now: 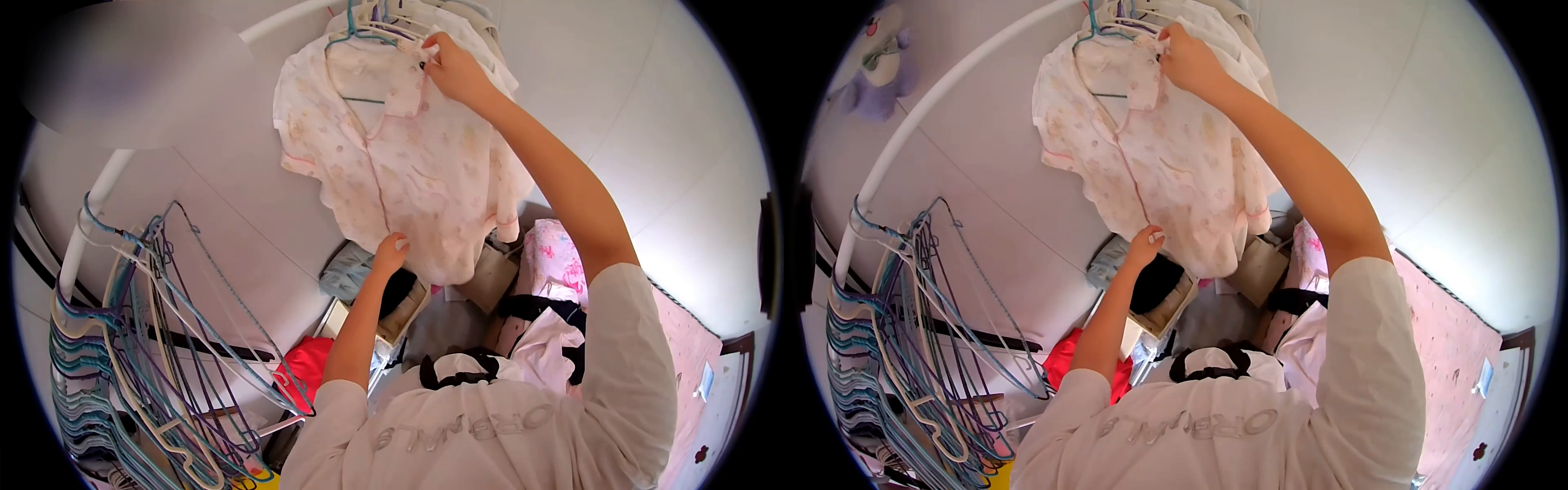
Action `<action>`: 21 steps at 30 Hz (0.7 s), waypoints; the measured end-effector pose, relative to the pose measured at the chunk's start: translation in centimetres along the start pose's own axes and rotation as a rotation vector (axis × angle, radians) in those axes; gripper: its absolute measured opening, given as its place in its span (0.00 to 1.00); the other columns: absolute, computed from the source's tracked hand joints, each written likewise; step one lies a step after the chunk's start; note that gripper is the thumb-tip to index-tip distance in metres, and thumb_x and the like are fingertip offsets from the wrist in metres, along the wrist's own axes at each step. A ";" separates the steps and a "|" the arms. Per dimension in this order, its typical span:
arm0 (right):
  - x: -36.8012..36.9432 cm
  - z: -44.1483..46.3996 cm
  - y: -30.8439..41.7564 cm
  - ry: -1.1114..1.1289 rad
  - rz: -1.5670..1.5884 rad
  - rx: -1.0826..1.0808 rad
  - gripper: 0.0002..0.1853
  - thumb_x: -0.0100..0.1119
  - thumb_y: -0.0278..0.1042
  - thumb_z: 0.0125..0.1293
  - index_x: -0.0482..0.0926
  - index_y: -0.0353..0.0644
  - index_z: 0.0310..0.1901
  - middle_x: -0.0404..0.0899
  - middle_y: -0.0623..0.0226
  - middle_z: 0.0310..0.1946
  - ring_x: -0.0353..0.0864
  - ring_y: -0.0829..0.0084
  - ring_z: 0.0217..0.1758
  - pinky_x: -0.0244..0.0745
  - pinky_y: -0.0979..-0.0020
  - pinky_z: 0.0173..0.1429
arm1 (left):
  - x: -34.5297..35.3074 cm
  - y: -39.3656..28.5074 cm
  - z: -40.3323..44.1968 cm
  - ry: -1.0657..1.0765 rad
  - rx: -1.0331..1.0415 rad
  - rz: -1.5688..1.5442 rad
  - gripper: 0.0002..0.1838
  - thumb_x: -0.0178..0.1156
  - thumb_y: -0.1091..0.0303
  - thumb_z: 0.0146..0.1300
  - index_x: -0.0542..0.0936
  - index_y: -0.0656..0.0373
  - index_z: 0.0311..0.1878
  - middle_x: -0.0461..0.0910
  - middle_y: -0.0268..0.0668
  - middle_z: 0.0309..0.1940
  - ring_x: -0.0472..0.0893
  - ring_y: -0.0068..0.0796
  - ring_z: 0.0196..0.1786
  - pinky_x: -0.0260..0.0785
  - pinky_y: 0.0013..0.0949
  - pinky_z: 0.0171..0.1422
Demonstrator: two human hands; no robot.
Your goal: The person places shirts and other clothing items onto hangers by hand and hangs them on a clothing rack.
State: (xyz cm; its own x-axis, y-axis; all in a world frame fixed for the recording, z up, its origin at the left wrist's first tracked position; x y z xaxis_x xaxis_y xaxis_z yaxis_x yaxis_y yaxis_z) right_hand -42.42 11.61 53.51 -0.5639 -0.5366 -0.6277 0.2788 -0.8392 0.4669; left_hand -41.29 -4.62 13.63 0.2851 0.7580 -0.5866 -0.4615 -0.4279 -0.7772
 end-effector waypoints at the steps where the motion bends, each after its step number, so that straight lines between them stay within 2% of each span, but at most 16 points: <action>1: -0.1 0.2 0.2 -0.003 -0.009 -0.012 0.17 0.51 0.31 0.52 0.64 0.41 0.45 0.76 0.52 0.24 0.76 0.53 0.33 0.69 0.59 0.38 | 0.5 0.1 -0.7 0.022 0.004 0.010 0.14 0.57 0.66 0.53 0.74 0.61 0.43 0.76 0.45 0.39 0.75 0.39 0.45 0.65 0.36 0.49; 4: 0.0 -0.2 0.0 0.029 -0.154 0.006 0.19 0.52 0.29 0.51 0.65 0.42 0.47 0.76 0.52 0.32 0.75 0.56 0.38 0.69 0.61 0.40 | 1.4 1.1 -2.8 -0.026 -0.001 -0.040 0.13 0.58 0.66 0.52 0.74 0.61 0.40 0.77 0.44 0.36 0.76 0.37 0.42 0.67 0.34 0.47; 7: -1.3 -5.0 4.7 -0.359 -0.401 -0.527 0.23 0.52 0.27 0.49 0.66 0.41 0.51 0.71 0.52 0.45 0.71 0.58 0.49 0.67 0.61 0.47 | 4.2 3.2 -7.2 0.060 -0.124 -0.150 0.13 0.57 0.67 0.52 0.74 0.62 0.40 0.77 0.46 0.36 0.76 0.43 0.42 0.68 0.37 0.46; 9: 2.4 -7.8 3.8 -0.208 -0.621 -0.549 0.26 0.52 0.27 0.47 0.66 0.39 0.53 0.64 0.54 0.54 0.63 0.59 0.58 0.61 0.59 0.56 | 7.4 7.0 -11.8 0.153 -0.239 -0.129 0.12 0.57 0.66 0.52 0.74 0.61 0.39 0.77 0.45 0.34 0.77 0.41 0.40 0.68 0.36 0.44; 10: 3.9 -10.6 4.2 -0.142 -0.651 -0.603 0.25 0.51 0.27 0.48 0.67 0.39 0.52 0.65 0.55 0.54 0.62 0.59 0.59 0.58 0.58 0.59 | 7.9 7.3 -14.3 0.155 -0.272 -0.090 0.12 0.57 0.66 0.52 0.74 0.60 0.39 0.77 0.45 0.34 0.77 0.41 0.40 0.68 0.36 0.44; 11: 5.6 -13.9 4.4 -0.078 -0.672 -0.656 0.24 0.50 0.28 0.49 0.68 0.38 0.52 0.65 0.55 0.55 0.61 0.59 0.60 0.54 0.56 0.62 | 8.6 8.3 -17.1 0.210 -0.407 -0.109 0.13 0.58 0.66 0.51 0.74 0.60 0.39 0.78 0.44 0.34 0.78 0.40 0.39 0.68 0.36 0.44; 14: 13.4 -23.9 -1.8 0.386 -0.636 -0.496 0.25 0.49 0.29 0.49 0.68 0.38 0.53 0.64 0.55 0.55 0.58 0.58 0.62 0.49 0.56 0.65 | 10.9 11.6 -23.9 0.245 -0.493 -0.151 0.13 0.58 0.65 0.50 0.74 0.59 0.40 0.78 0.42 0.33 0.78 0.38 0.38 0.69 0.35 0.43; 15: 15.0 -27.5 -3.4 0.430 -0.628 -0.420 0.26 0.49 0.28 0.48 0.67 0.38 0.54 0.62 0.55 0.57 0.57 0.58 0.62 0.49 0.56 0.65 | 10.3 11.5 -25.5 0.228 -0.522 -0.151 0.13 0.58 0.65 0.50 0.74 0.59 0.40 0.78 0.41 0.33 0.78 0.38 0.38 0.69 0.35 0.43; 17: 18.4 -35.6 -6.9 0.492 -0.495 -0.133 0.28 0.50 0.28 0.48 0.64 0.38 0.55 0.59 0.55 0.59 0.56 0.57 0.63 0.49 0.56 0.65 | 8.9 10.6 -27.7 0.207 -0.564 -0.148 0.13 0.58 0.65 0.50 0.75 0.58 0.39 0.79 0.41 0.32 0.78 0.37 0.37 0.69 0.35 0.42; 19: 19.7 -42.3 -6.5 0.449 -0.418 0.068 0.32 0.55 0.30 0.44 0.64 0.37 0.56 0.56 0.50 0.60 0.51 0.54 0.66 0.48 0.54 0.65 | 8.6 11.2 -29.1 0.189 -0.553 -0.115 0.12 0.57 0.65 0.51 0.75 0.58 0.39 0.79 0.40 0.31 0.79 0.37 0.36 0.70 0.35 0.42; 21: 21.8 -50.9 -7.5 0.437 -0.239 0.407 0.34 0.58 0.33 0.43 0.64 0.36 0.56 0.58 0.47 0.58 0.54 0.50 0.64 0.52 0.54 0.64 | 10.1 12.5 -29.7 0.189 -0.475 -0.109 0.11 0.55 0.65 0.52 0.75 0.58 0.38 0.79 0.41 0.29 0.79 0.39 0.35 0.70 0.36 0.41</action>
State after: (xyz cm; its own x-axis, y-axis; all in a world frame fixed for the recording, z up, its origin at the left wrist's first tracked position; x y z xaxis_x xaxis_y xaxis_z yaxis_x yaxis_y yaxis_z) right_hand -17.19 1.73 4.64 -0.1817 -0.3978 -0.8993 -0.1812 -0.8853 0.4283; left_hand -19.26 -16.95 -8.75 0.4770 0.7273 -0.4935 -0.0012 -0.5610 -0.8278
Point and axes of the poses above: each hand's wrist, its own z-axis towards the middle knuckle, its own x-axis out of the palm, y = z × x, the point moved 10 cm from there along z, towards the middle knuckle
